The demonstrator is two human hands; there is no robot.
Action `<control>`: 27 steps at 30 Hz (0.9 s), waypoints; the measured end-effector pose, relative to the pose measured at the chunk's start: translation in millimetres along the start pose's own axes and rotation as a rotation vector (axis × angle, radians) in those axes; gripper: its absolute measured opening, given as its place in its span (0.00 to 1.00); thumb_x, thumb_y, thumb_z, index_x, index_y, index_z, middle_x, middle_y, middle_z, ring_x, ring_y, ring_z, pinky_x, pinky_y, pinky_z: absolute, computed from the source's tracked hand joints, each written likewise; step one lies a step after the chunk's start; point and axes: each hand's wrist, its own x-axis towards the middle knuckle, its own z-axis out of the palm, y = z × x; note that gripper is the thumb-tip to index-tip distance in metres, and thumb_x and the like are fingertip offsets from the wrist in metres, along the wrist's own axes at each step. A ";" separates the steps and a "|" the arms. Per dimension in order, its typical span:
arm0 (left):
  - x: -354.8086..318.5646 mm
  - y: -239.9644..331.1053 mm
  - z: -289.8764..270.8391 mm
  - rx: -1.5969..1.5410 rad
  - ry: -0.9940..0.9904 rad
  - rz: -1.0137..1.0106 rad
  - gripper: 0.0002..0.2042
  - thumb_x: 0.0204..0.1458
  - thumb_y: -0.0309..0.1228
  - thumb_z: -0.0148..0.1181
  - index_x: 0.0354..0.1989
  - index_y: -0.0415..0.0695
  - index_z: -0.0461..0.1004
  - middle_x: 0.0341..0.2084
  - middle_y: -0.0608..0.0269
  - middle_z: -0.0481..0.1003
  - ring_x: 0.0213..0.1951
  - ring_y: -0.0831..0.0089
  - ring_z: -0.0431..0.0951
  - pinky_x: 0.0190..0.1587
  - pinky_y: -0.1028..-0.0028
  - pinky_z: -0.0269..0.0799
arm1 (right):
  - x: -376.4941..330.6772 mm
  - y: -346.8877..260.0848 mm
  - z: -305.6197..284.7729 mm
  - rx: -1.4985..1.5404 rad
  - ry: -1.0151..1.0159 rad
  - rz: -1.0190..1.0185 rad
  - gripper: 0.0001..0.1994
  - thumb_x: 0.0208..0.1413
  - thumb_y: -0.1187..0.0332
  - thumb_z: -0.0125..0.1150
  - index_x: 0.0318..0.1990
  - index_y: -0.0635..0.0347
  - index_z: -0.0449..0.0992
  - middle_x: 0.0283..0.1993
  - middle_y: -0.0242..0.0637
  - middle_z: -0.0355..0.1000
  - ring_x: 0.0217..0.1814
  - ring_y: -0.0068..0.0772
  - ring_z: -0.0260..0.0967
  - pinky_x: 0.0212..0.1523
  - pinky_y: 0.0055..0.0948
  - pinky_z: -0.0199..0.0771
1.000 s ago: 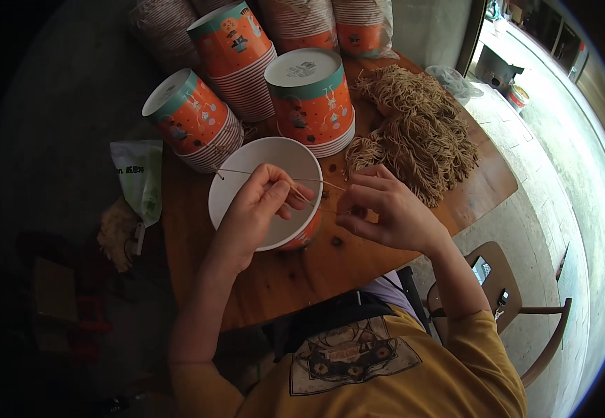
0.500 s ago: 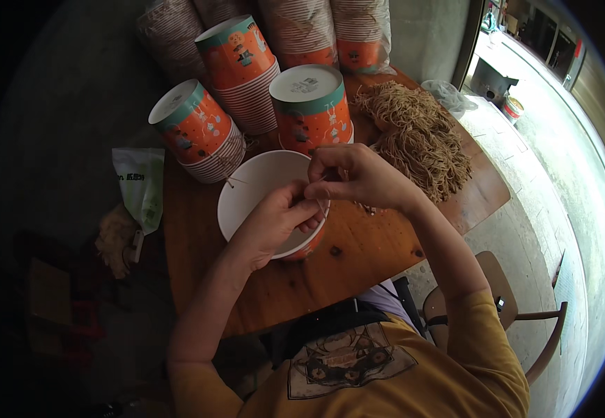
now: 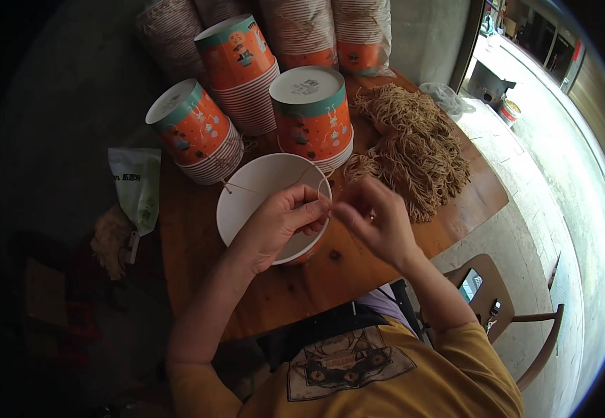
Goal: Threading and tying brown string handles onto paper buckets.
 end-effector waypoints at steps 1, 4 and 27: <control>0.9 0.4 0.1 -0.005 -0.001 -0.003 0.07 0.59 0.32 0.56 0.40 0.42 0.73 0.29 0.72 0.72 0.30 0.87 0.68 0.37 0.84 0.67 | -5.2 -2.8 1.8 -0.025 -0.009 -0.017 0.11 0.51 0.66 0.66 0.32 0.63 0.73 0.28 0.36 0.68 0.24 0.29 0.70 0.25 0.27 0.70; 2.3 1.5 -0.2 -0.013 -0.011 -0.013 0.08 0.59 0.32 0.56 0.41 0.42 0.73 0.32 0.70 0.73 0.32 0.85 0.69 0.38 0.84 0.66 | -12.2 -3.8 9.3 -0.057 0.008 -0.049 0.08 0.51 0.68 0.65 0.31 0.62 0.72 0.27 0.35 0.68 0.23 0.28 0.69 0.24 0.25 0.69; -3.1 10.2 1.6 -0.037 -0.004 -0.067 0.07 0.56 0.24 0.55 0.42 0.41 0.70 0.35 0.65 0.73 0.35 0.80 0.74 0.40 0.79 0.71 | 10.7 -6.7 -7.7 -0.187 0.004 -0.324 0.13 0.45 0.77 0.62 0.40 0.56 0.75 0.37 0.34 0.68 0.38 0.37 0.68 0.37 0.31 0.72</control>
